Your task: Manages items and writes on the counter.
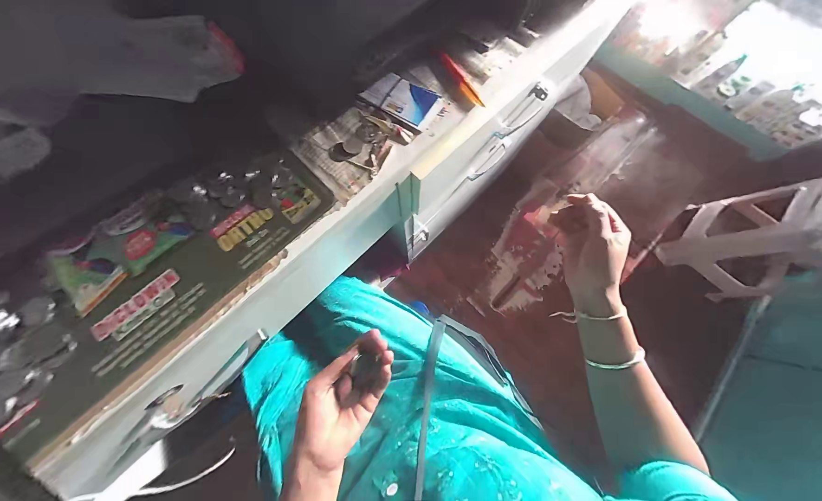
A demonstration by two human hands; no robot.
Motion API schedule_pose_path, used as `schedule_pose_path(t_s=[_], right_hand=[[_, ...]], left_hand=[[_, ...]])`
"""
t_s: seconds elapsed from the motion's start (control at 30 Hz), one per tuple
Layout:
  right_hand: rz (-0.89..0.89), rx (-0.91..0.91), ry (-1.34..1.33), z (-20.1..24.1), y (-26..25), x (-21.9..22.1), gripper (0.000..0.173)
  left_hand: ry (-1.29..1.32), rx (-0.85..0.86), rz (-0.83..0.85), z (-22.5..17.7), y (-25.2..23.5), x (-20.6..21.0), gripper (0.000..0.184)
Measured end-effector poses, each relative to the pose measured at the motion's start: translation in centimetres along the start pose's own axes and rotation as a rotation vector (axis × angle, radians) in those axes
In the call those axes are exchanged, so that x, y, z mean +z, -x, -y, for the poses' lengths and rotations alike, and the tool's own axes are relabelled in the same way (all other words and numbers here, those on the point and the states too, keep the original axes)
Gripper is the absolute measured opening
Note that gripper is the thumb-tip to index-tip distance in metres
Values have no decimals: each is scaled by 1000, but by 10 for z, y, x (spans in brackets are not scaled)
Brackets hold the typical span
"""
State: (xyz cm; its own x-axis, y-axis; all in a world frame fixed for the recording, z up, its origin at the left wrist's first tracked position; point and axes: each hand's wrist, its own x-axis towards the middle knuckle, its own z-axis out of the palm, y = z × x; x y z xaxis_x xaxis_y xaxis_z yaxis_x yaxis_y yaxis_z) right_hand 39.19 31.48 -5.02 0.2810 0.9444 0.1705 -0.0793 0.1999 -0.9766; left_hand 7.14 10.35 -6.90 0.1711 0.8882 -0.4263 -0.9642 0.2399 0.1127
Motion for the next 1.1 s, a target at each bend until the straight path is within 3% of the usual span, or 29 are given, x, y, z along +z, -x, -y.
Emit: schedule_pose_path(t_s=[0.2, 0.37, 0.53, 0.7, 0.9, 0.97, 1.1], right_hand=[[365, -163, 133, 16, 15, 45, 31], [365, -194, 174, 32, 12, 50, 30], [444, -217, 96, 27, 26, 84, 27], [555, -414, 183, 43, 43, 123, 25], [747, -751, 319, 56, 45, 220, 24], [863, -789, 472, 59, 46, 260, 29], [1072, -738, 833, 58, 46, 310, 48]], left_hand=[[-87, 51, 53, 3, 13, -4, 38], [-38, 69, -7, 5, 20, -13, 46], [-5, 63, -100, 2, 21, -9, 50], [36, 31, 69, -1, 19, -21, 40], [-22, 81, -45, -10, -14, -3, 43], [-5, 114, -79, -17, -25, 14, 41], [109, 189, 43, -34, -49, 32, 44]])
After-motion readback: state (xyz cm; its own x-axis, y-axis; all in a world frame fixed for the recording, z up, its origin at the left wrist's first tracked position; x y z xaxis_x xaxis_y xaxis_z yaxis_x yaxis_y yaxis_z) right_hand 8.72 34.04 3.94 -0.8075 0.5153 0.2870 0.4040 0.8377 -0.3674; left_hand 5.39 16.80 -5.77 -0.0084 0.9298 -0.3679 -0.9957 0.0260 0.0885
